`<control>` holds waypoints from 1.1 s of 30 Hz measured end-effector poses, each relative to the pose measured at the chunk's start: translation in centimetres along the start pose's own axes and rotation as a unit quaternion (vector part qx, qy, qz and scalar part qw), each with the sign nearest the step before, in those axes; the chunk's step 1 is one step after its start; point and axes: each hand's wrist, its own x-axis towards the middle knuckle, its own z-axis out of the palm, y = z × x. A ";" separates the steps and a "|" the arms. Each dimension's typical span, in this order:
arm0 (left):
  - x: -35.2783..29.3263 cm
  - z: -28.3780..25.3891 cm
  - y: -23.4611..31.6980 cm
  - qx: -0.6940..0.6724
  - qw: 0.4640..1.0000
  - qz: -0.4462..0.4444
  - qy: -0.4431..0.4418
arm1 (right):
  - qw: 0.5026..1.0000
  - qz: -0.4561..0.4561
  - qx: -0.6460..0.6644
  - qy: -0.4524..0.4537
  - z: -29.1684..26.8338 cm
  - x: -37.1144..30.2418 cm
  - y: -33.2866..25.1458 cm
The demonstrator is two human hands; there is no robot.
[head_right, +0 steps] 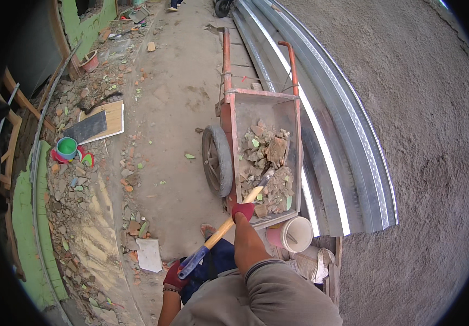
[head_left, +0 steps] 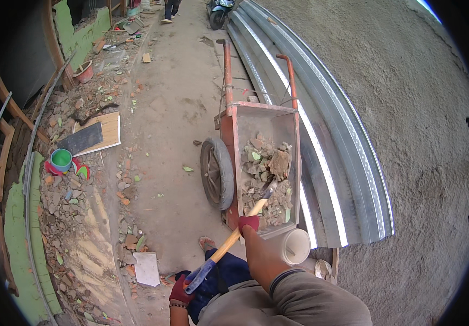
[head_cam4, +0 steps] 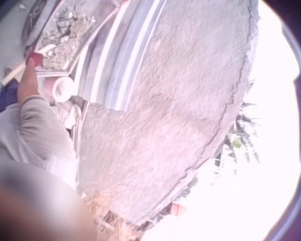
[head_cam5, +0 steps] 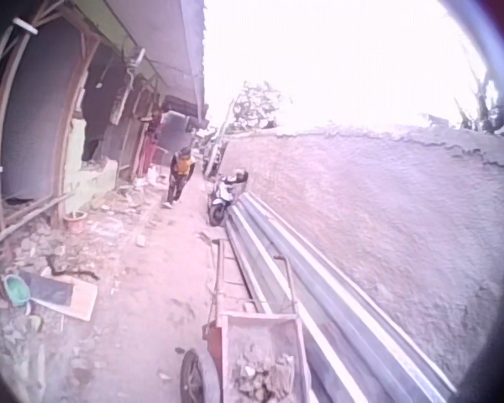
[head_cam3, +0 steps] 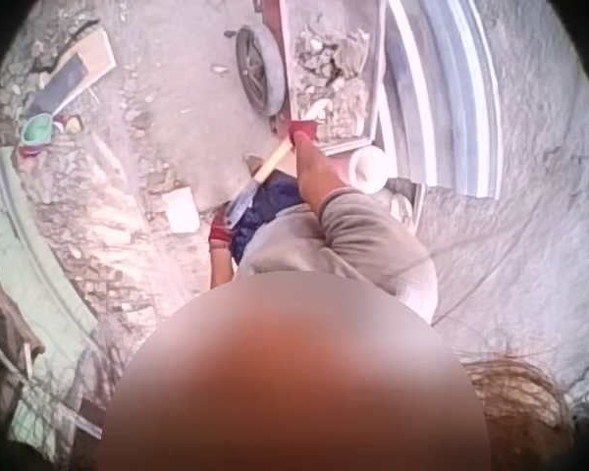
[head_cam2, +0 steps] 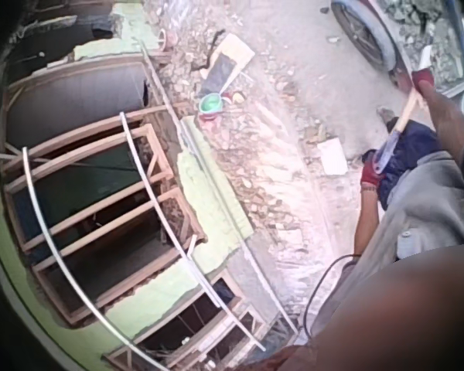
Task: The person uses a shovel to scoop rubble and debris from the ground and deposits it into a red wheelbarrow. The person repeatedly shovels debris from a pile near a partially demolished wall and loads it into the wheelbarrow.
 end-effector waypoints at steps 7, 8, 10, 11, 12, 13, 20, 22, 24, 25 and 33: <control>3.5 1.8 2.9 -0.612 0.697 -0.372 0.010 | 0.971 0.190 0.140 -0.023 -5.2 7.1 7.1; 4.0 1.1 3.8 -0.594 0.692 -0.411 0.021 | 0.959 0.209 0.184 -0.047 -5.3 6.9 9.8; 3.8 -0.8 5.6 -0.462 0.796 -0.391 -0.003 | 0.931 0.228 0.268 -0.097 -5.0 5.9 15.3; 3.8 -1.9 6.7 -0.428 0.827 -0.364 -0.029 | 0.894 0.251 0.351 -0.119 -4.6 5.4 17.8; 3.6 -3.1 7.7 -0.393 0.849 -0.351 -0.038 | 0.867 0.260 0.399 -0.144 -4.1 4.9 20.0; 3.3 -4.2 8.6 -0.371 0.866 -0.332 -0.046 | 0.853 0.258 0.418 -0.176 -3.4 4.5 21.8; -0.8 -9.9 9.9 -0.271 0.934 -0.219 -0.075 | 0.784 0.232 0.438 -0.374 0.4 4.3 27.7; -3.1 -11.2 9.0 -0.235 0.952 -0.191 -0.043 | 0.864 0.142 0.304 -0.375 0.7 5.8 27.8; -5.6 -13.0 8.3 -0.258 0.953 -0.162 -0.005 | 0.813 -0.298 -0.057 -0.497 2.4 6.6 25.8; -6.8 -14.0 8.0 -0.261 0.954 -0.150 0.002 | 0.709 -0.522 -0.120 -0.459 3.1 6.7 24.7; -17.8 -18.8 4.2 -0.351 0.905 -0.105 0.218 | 0.811 0.034 0.190 -0.552 11.5 -9.7 11.2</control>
